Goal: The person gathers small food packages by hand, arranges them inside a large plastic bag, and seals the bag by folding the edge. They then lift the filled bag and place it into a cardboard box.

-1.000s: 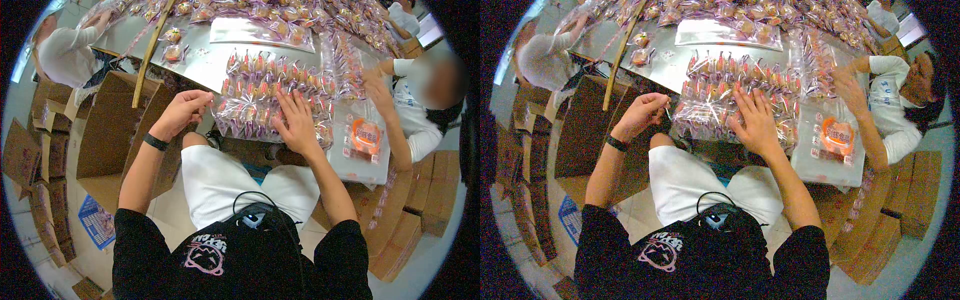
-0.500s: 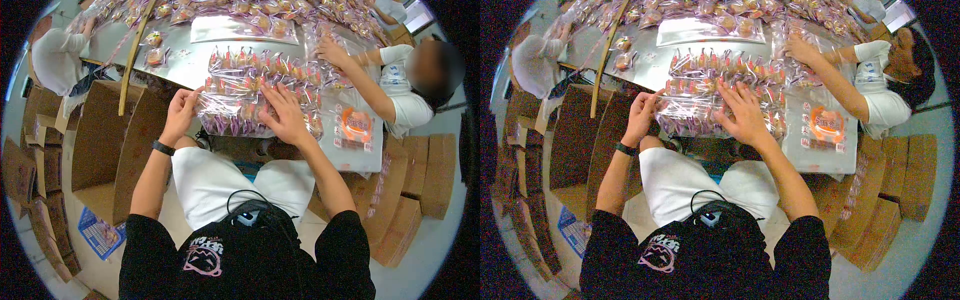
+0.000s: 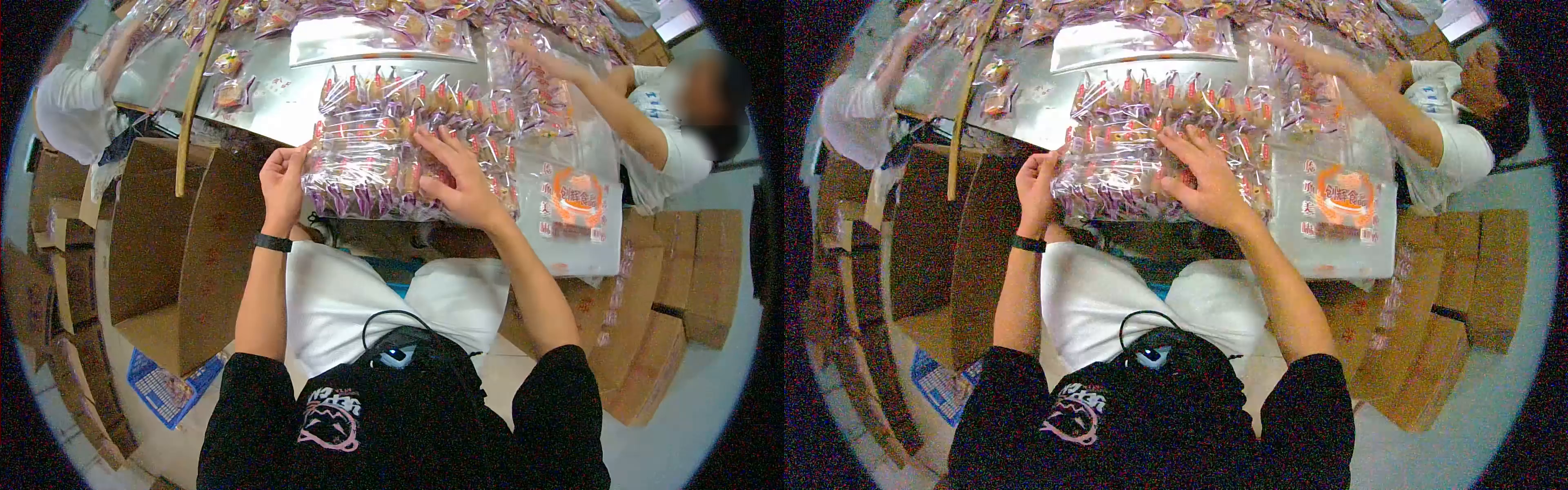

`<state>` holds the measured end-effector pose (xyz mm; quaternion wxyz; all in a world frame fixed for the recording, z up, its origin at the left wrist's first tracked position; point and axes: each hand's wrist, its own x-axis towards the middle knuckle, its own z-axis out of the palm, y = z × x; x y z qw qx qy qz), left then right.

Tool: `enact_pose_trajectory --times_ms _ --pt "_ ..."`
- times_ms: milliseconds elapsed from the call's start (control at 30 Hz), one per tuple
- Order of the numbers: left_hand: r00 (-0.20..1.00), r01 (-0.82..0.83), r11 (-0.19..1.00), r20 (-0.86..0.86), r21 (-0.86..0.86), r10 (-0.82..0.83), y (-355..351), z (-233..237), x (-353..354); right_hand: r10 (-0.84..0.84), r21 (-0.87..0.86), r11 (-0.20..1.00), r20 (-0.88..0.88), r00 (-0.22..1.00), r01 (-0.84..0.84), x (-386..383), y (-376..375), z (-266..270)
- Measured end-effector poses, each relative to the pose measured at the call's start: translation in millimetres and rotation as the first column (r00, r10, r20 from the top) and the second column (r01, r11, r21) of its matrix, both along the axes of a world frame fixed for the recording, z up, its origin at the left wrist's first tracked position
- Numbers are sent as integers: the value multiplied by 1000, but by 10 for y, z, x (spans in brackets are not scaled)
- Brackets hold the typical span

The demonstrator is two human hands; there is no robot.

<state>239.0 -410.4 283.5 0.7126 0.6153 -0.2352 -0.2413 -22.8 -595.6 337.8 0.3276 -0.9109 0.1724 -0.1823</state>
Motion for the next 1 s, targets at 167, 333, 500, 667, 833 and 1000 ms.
enact_pose_trajectory --times_ms 167,333,500,667,833,1000 --pt "964 -73 995 -249 69 88 0 -98 -19 7 -18 1000 4 1000 -7 13 22 14" --pt "882 -171 984 -438 42 172 -13 -63 -145 2 -93 996 -7 1000 -3 30 46 -30" --pt "974 -102 977 220 188 59 80 -123 1 -16 -100 995 -18 1000 14 25 44 -22" --pt "739 -208 936 672 284 -40 200 577 139 -46 -150 988 4 999 46 46 63 -53" --pt "233 11 955 928 297 -292 -366 990 -628 4 117 993 39 999 -9 -4 10 8" --pt "222 223 867 843 446 -490 -864 731 -723 -20 548 822 304 953 -157 -16 -239 -95"
